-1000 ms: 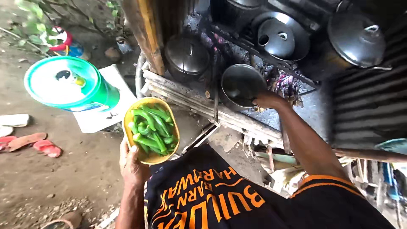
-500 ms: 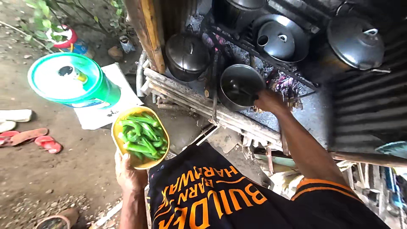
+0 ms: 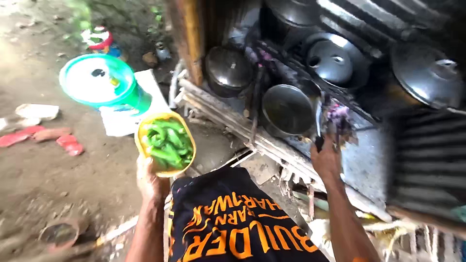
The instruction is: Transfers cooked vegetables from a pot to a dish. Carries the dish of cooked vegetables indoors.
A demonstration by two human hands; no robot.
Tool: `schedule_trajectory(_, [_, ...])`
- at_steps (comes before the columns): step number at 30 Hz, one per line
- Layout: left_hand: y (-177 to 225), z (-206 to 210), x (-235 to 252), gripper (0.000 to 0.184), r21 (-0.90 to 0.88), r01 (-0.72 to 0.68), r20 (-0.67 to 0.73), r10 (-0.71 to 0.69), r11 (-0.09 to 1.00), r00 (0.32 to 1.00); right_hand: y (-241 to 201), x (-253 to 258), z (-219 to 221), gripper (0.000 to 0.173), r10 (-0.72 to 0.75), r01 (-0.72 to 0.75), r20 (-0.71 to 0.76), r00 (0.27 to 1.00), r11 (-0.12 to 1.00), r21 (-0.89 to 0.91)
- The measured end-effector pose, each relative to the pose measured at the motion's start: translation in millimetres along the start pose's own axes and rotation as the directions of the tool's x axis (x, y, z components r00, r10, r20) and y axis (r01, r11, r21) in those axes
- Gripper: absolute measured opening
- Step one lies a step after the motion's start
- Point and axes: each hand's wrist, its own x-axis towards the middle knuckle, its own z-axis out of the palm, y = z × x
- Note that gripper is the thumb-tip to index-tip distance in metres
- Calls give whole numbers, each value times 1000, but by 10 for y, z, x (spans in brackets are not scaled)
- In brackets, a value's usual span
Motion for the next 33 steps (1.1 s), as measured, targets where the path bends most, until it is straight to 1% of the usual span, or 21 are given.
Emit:
schedule_trajectory(1, [46,-5,-1,43,1,15,-44,-15,1000,999,-14,-30,63,53,2,-1,61,998,1000,-21])
schedule_trajectory(2, [75,-49,17,43,-5,23,-72,-23,1000,997,-43,-55,110,53,3,0,87,996,1000,-29])
schedule_trajectory(4, [123,-194,125,46,-23,14,-90,-16,1000,996,-155,-91,158,58,33,-33,-7,999,999,9])
schedule_trajectory(5, [139,-286,170,47,-32,4,-85,-7,999,996,-181,-114,166,61,50,-50,-49,998,999,1])
schedule_trajectory(7, [194,-527,294,49,-44,6,-58,-9,999,998,-247,-201,178,63,27,-29,-67,997,999,-43])
schedule_trajectory(9, [278,-795,541,49,-61,11,-40,-13,998,999,-494,-287,238,62,-7,0,-149,989,999,-52])
schedule_trajectory(10, [323,-961,677,50,-60,10,-47,-13,998,999,-749,-340,273,62,1,1,-192,981,1000,7])
schedule_trajectory(11, [364,-1154,788,51,-56,13,-47,-16,998,999,-1075,-441,284,62,38,-19,-197,980,995,97])
schedule_trajectory(12, [390,-1349,898,52,-62,11,-40,-14,998,999,-1452,-545,318,63,67,-28,-172,983,975,220])
schedule_trajectory(13, [438,-1542,1033,51,-80,2,-30,-4,997,1000,-1884,-635,404,63,71,-31,-95,993,928,371])
schedule_trajectory(14, [510,-1742,1155,51,-98,-7,-25,5,995,1000,-2319,-728,534,61,24,-25,10,1000,861,509])
schedule_trajectory(15, [600,-1952,1249,52,-117,-9,-27,6,993,1000,-2717,-816,700,59,-64,-16,109,992,793,610])
schedule_trajectory(17, [833,-2410,1474,54,-111,-35,-15,34,993,999,-3529,-989,1101,58,-260,-11,274,926,707,707])
schedule_trajectory(18, [986,-2645,1544,54,-96,-41,-21,39,995,999,-3907,-1104,1296,55,-337,-13,340,878,694,720])
schedule_trajectory(20, [1302,-3096,1580,53,-82,-51,-59,47,995,997,-4544,-1335,1686,53,-443,17,420,792,703,711])
schedule_trajectory(22, [1590,-3525,1622,52,-91,-94,-130,82,991,988,-5237,-1460,2000,57,-526,62,477,704,714,697])
schedule_trajectory(24, [1809,-3932,1624,52,-92,-120,-257,93,988,962,-5985,-1578,2180,56,-629,134,516,582,700,702])
schedule_trajectory(26, [1986,-4325,1676,52,-83,-133,-417,86,988,905,-6766,-1686,2326,52,-718,207,530,451,662,720])
schedule_trajectory(28, [2144,-4691,1786,51,-79,-155,-561,85,985,824,-7537,-1814,2434,51,-787,293,516,338,609,738])
schedule_trajectory(30, [2269,-5081,1922,51,-65,-193,-648,106,979,754,-8237,-1987,2563,51,-812,334,526,253,583,740])
schedule_trajectory(33, [2543,-5776,2287,53,-22,-261,-741,160,965,652,-9321,-2332,2848,49,-827,351,542,148,557,753])
